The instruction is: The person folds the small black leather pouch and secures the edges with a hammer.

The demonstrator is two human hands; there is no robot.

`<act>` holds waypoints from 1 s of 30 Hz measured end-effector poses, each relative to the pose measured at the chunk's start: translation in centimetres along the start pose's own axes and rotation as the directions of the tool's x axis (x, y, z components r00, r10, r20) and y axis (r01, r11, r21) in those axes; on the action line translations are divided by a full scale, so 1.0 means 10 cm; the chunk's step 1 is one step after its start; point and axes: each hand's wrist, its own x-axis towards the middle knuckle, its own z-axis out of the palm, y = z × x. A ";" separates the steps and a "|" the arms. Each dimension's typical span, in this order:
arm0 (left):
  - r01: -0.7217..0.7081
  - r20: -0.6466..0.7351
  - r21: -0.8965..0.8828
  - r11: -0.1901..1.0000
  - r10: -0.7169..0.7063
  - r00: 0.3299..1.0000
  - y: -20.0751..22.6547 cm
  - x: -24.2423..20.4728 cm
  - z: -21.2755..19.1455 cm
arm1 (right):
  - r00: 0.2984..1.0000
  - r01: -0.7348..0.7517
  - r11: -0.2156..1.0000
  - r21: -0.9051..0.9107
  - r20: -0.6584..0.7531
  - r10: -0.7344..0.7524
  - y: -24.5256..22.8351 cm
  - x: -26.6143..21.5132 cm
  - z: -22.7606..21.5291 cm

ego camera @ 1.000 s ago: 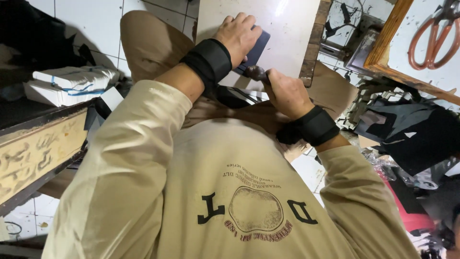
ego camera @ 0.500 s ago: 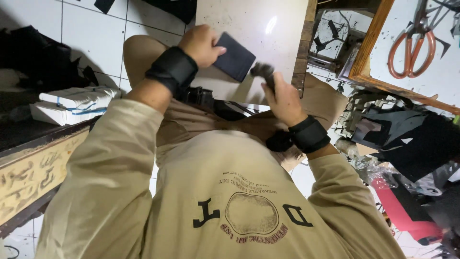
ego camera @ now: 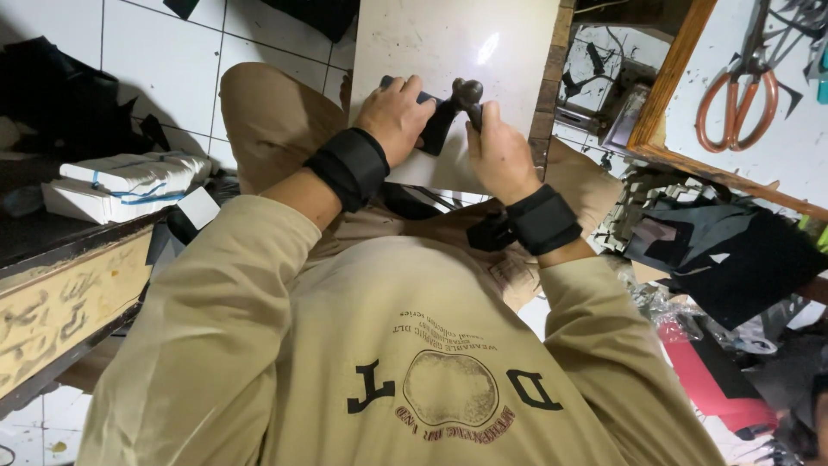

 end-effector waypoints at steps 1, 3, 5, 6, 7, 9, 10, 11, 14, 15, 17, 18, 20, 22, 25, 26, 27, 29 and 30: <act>-0.002 0.003 -0.002 1.000 0.002 1.000 -0.01 0.00 0.01 | 1.000 -0.004 1.000 0.001 0.001 0.004 -0.04 -0.01 -0.04; -0.023 -0.080 -0.032 0.999 0.021 0.997 -0.04 -0.02 0.02 | 0.997 0.041 0.998 0.047 -0.071 -0.037 -0.13 -0.01 -0.12; -0.011 -0.058 -0.032 0.999 0.009 0.998 -0.03 -0.04 -0.01 | 0.999 0.010 1.000 0.016 -0.050 -0.009 -0.08 -0.01 0.00; -0.020 -0.034 -0.026 0.999 0.019 0.999 -0.02 -0.04 -0.03 | 0.998 -0.035 0.999 -0.016 -0.046 0.034 -0.05 -0.04 0.06; -0.020 -0.030 -0.028 0.999 0.020 0.999 -0.01 -0.05 -0.04 | 0.998 -0.037 0.999 -0.014 -0.044 0.036 -0.06 -0.05 0.02; -0.023 -0.039 -0.012 1.000 0.023 0.999 -0.01 -0.01 -0.09 | 1.000 -0.018 0.999 -0.028 0.015 0.018 -0.06 0.00 -0.07; -0.023 -0.037 -0.012 1.000 0.022 0.999 0.00 -0.01 -0.09 | 1.000 -0.019 0.999 -0.026 0.016 0.020 -0.09 -0.03 -0.09; -0.016 -0.021 -0.021 1.000 0.016 1.000 0.00 -0.01 -0.08 | 0.999 -0.020 1.000 0.011 -0.031 0.021 -0.13 -0.05 -0.10; -0.006 -0.030 -0.017 1.000 0.005 1.000 -0.02 -0.03 0.01 | 1.000 -0.013 1.000 -0.010 -0.023 0.013 -0.09 -0.11 -0.01; -0.018 -0.053 0.005 1.000 0.018 0.998 -0.02 -0.04 0.05 | 1.000 -0.013 0.998 -0.065 0.017 0.014 -0.06 -0.14 0.03; -0.015 -0.011 0.017 1.000 0.015 1.000 0.00 0.00 -0.02 | 0.998 0.058 0.997 -0.056 0.004 -0.057 -0.12 -0.13 -0.13; -0.006 0.036 0.024 1.000 0.005 0.999 0.01 -0.01 -0.04 | 0.992 0.128 0.991 -0.046 0.001 -0.129 -0.16 -0.15 -0.20; 0.001 0.018 0.013 1.000 -0.001 1.000 0.03 -0.03 -0.05 | 0.999 0.053 0.998 -0.017 0.012 -0.053 -0.15 -0.23 -0.12; 0.009 0.000 0.002 1.000 -0.009 1.000 0.02 -0.04 -0.04 | 0.999 -0.022 1.000 0.012 0.028 0.022 -0.14 -0.27 -0.06; -0.022 -0.027 0.036 0.999 0.023 0.999 0.02 0.01 0.00 | 0.996 0.074 0.997 -0.037 0.044 -0.073 -0.12 -0.28 -0.09; -0.003 -0.014 0.023 1.000 0.003 1.000 0.02 0.00 0.02 | 0.995 0.098 0.995 -0.013 0.037 -0.097 -0.15 -0.29 -0.12; 0.016 -0.001 0.011 1.000 -0.016 1.000 0.02 -0.01 0.05 | 0.992 0.121 0.993 0.011 0.029 -0.121 -0.18 -0.29 -0.15; 0.012 -0.021 0.000 1.000 -0.012 1.000 0.01 -0.04 0.03 | 0.994 0.085 0.996 -0.020 0.068 -0.084 -0.13 -0.34 -0.03; -0.002 -0.041 -0.008 1.000 0.002 0.999 0.01 -0.05 0.02 | 0.994 0.045 0.997 -0.055 0.098 -0.040 -0.11 -0.38 0.03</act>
